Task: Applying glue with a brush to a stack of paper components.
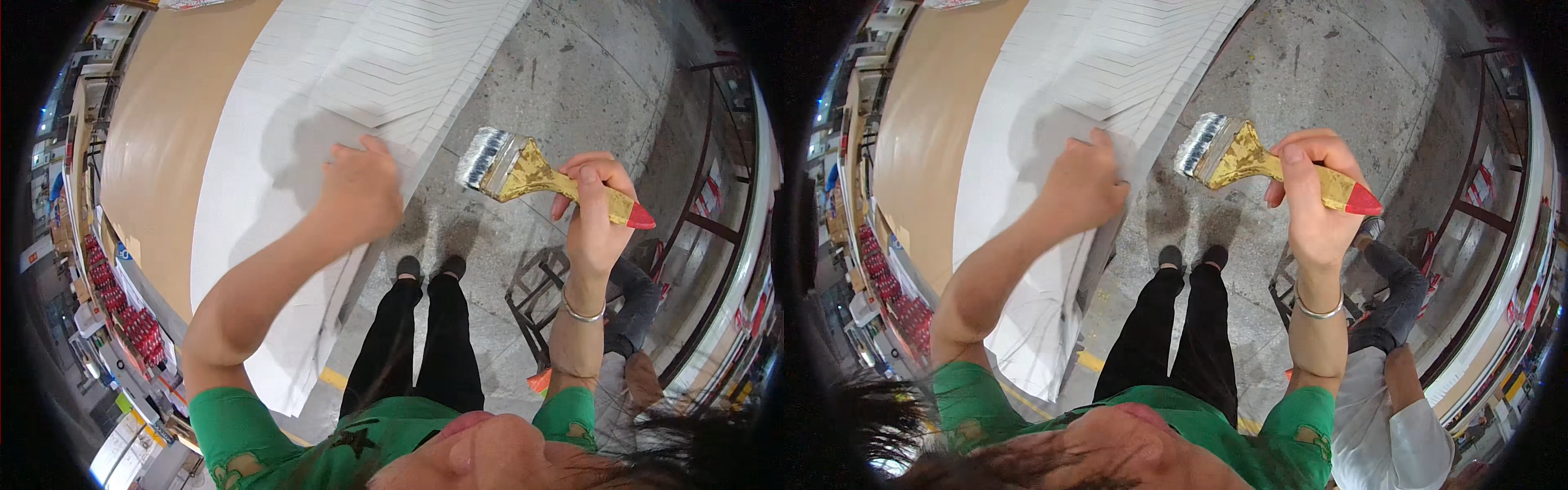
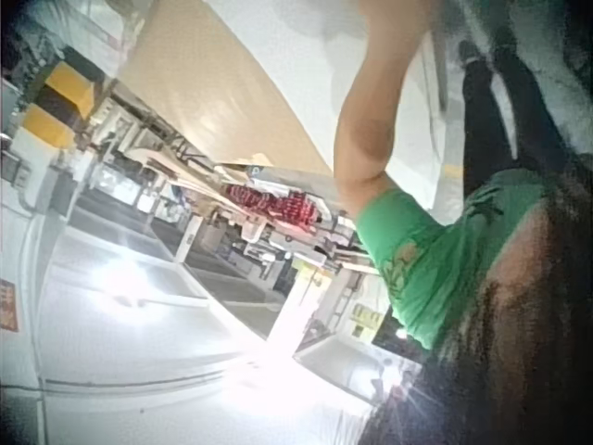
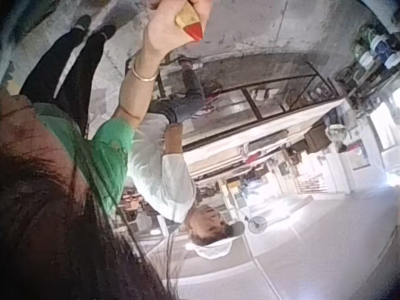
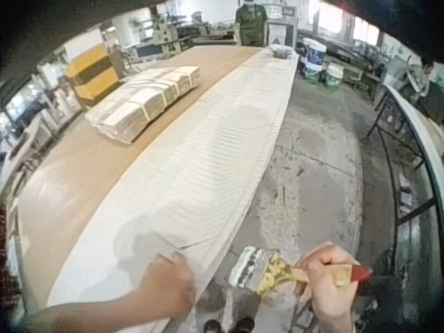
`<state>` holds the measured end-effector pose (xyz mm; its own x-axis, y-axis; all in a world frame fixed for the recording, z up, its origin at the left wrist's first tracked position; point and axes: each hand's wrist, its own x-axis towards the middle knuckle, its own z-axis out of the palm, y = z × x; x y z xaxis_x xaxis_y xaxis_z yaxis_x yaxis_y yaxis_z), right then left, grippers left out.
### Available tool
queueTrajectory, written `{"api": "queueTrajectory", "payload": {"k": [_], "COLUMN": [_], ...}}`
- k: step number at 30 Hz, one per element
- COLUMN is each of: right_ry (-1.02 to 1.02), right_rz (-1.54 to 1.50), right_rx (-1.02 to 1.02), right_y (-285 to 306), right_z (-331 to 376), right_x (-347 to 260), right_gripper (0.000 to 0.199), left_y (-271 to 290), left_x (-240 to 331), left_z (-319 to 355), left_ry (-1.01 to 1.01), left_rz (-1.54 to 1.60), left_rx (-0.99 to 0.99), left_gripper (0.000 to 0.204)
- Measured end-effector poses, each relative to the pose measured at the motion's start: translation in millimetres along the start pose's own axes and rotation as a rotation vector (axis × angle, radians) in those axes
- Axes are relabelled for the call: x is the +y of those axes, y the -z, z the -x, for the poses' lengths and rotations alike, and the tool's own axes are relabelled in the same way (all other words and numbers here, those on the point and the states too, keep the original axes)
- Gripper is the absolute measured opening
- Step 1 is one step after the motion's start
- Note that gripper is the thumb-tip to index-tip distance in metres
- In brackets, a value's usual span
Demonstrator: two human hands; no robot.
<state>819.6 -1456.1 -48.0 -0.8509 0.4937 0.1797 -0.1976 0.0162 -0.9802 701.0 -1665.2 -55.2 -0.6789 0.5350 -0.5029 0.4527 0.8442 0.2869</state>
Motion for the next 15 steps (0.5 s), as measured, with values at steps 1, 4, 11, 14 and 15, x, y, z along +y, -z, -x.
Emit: {"api": "queueTrajectory", "payload": {"k": [1,4,11,14,15], "right_ry": [0.000,0.013,-0.026,-0.045,-0.019], "right_rz": [-0.006,0.018,0.110,0.144,0.134], "right_rx": [0.019,0.035,0.033,-0.061,-0.035], "right_y": [-3,-12,-36,-38,-38], "right_z": [-2,-10,-28,-18,-19], "right_x": [-1,1,19,22,17], "right_gripper": [0.008,0.007,0.006,0.005,0.005], "left_y": [-17,1,24,19,20], "left_x": [0,-11,-19,-24,-24], "left_z": [0,-3,-1,1,0], "left_ry": [0.002,-0.031,-0.070,-0.167,-0.166], "left_rz": [-0.225,-0.219,0.104,0.096,0.102], "left_rx": [0.177,0.233,0.045,0.154,0.155], "left_gripper": [0.049,0.034,0.021,0.019,0.019]}}
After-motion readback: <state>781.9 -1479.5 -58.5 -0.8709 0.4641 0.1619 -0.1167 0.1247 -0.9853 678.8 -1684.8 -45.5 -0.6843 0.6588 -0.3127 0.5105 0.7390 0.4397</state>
